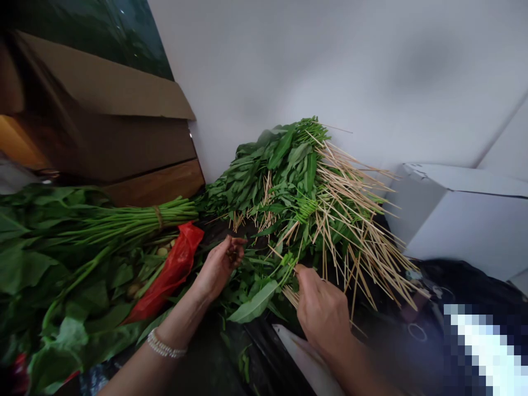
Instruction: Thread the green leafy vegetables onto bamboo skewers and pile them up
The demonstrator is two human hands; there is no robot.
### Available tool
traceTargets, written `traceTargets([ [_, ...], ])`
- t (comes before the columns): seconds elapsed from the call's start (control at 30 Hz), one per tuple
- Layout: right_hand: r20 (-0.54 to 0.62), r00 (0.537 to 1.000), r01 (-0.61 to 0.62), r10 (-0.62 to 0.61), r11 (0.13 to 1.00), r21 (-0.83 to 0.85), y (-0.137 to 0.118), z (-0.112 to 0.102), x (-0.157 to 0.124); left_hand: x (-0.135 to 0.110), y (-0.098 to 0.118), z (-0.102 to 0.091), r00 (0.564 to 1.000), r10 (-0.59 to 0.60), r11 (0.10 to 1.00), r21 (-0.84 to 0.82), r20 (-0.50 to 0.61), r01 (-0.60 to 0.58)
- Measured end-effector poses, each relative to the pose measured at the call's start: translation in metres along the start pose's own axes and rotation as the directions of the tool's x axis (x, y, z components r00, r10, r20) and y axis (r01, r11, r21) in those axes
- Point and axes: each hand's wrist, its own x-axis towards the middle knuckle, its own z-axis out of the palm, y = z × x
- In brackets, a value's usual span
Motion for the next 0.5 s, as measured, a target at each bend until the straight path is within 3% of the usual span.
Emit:
traceTargets([
  [0.3,-0.027,1.000,-0.018,0.016,0.995,-0.095,0.007,-0.003,0.003,0.005,-0.003,-0.006,0.993,0.068,0.994,0.095,-0.099,-0.059],
  [0.5,-0.072,0.986,-0.153,0.147,0.984,-0.086,0.017,-0.012,0.006,0.003,-0.004,-0.005,0.980,0.192,0.923,0.350,-0.056,-0.161],
])
